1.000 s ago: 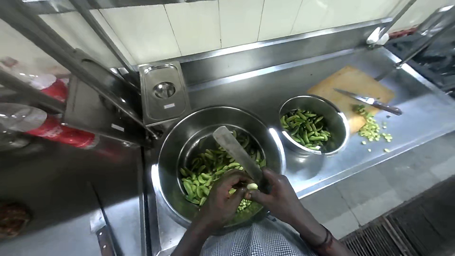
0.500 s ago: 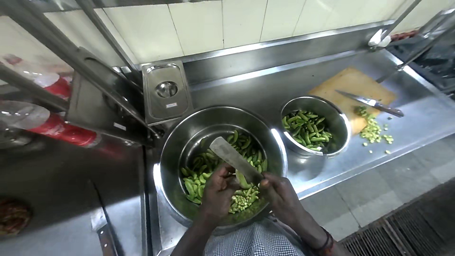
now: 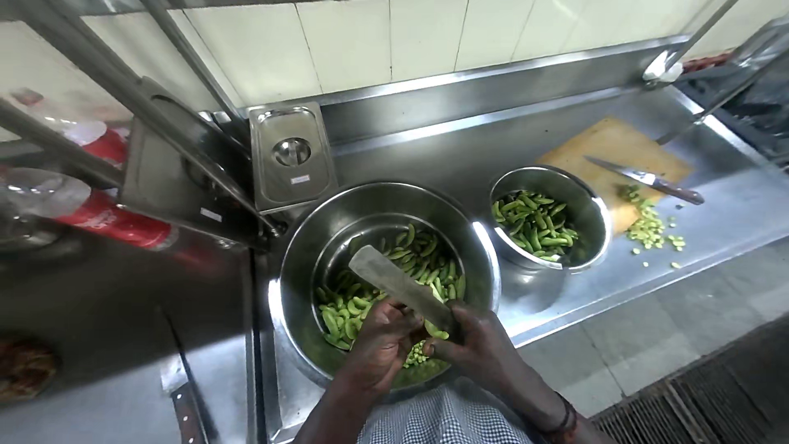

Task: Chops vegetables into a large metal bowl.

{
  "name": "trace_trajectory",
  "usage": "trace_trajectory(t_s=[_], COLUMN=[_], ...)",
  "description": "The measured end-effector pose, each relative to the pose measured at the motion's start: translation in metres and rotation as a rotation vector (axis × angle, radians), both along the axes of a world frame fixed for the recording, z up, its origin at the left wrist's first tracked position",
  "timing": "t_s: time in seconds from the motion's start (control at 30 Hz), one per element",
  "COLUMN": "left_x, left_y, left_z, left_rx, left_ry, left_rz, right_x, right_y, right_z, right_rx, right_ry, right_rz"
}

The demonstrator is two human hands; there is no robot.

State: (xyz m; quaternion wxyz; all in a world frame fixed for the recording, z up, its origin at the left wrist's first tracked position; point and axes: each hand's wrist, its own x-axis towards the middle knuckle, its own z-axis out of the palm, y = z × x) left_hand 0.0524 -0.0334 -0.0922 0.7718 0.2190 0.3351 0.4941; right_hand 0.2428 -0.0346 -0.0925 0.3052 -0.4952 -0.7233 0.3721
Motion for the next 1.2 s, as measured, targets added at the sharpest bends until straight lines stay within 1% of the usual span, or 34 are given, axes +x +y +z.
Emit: trace_trajectory(t_s=[0.07,0.13,0.2,0.3,0.33,0.37,0.4,0.43,0.47,0.5,0.57,0.6,0.67,0.73,0.77,0.8,0.87,0.93,0.97,1.03,1.07,1.13,1.2], left_x=[-0.002,-0.006,-0.015,-0.037,-0.042,-0.046,-0.048,-0.049,-0.049,-0.049,-0.046,-0.042,-0.031,-0.024,-0.022,-0.021,-0.025,-0.034,-0.039,-0.043,-0.042,-0.037,-0.031], left_y=[-0.001,0.002,0.008,0.019,0.021,0.023,0.025,0.028,0.030,0.032,0.034,0.035,0.038,0.045,0.047,0.048,0.048,0.046,0.045,0.038,0.034,0.024,0.017], left_z=[-0.003,-0.001,0.005,0.011,0.013,0.013,0.011,0.007,0.002,-0.004,-0.014,-0.019,-0.028,-0.039,-0.043,-0.044,-0.041,-0.038,-0.035,-0.028,-0.023,-0.012,-0.006], left_rx=[0.049,0.079,0.078,0.092,0.094,0.102,0.118,0.156,0.215,0.287,0.399,0.411,0.354,0.280,0.262,0.260,0.264,0.298,0.330,0.365,0.372,0.384,0.422], left_ry=[0.007,0.115,0.183,0.151,0.189,0.275,0.423,0.623,0.846,1.054,1.408,1.530,1.702,1.831,1.863,1.875,1.789,1.574,1.427,1.143,1.043,0.931,0.875], left_rz=[-0.006,0.061,0.161,0.261,0.281,0.292,0.296,0.284,0.233,0.130,-0.141,-0.252,-0.428,-0.599,-0.654,-0.664,-0.554,-0.398,-0.337,-0.242,-0.210,-0.168,-0.136], right_x=[0.001,0.001,0.002,0.008,0.009,0.010,0.010,0.011,0.011,0.011,0.010,0.010,0.011,0.012,0.013,0.014,0.015,0.015,0.015,0.014,0.013,0.009,0.004], right_y=[0.000,-0.001,-0.002,0.001,0.003,0.004,0.005,0.006,0.007,0.007,0.007,0.006,0.006,0.006,0.005,0.005,0.003,0.002,0.002,0.003,0.004,0.004,0.004], right_z=[-0.002,-0.004,-0.005,-0.004,-0.004,-0.005,-0.005,-0.004,-0.004,-0.004,-0.005,-0.005,-0.006,-0.006,-0.006,-0.007,-0.009,-0.010,-0.010,-0.010,-0.010,-0.008,-0.006], right_rx=[-0.001,0.000,0.021,0.046,0.043,0.043,0.038,0.023,0.006,-0.004,0.006,0.015,0.016,0.004,-0.003,-0.009,-0.019,-0.048,-0.065,-0.096,-0.102,-0.106,-0.103], right_ry=[-0.007,0.019,0.041,0.025,0.016,-0.001,-0.020,-0.037,-0.049,-0.054,-0.053,-0.053,-0.048,-0.036,-0.034,-0.036,-0.033,-0.015,-0.003,0.025,0.041,0.061,0.068], right_rz=[0.033,0.040,0.003,-0.062,-0.092,-0.122,-0.143,-0.156,-0.161,-0.166,-0.181,-0.188,-0.198,-0.205,-0.211,-0.214,-0.214,-0.219,-0.219,-0.198,-0.175,-0.124,-0.085])
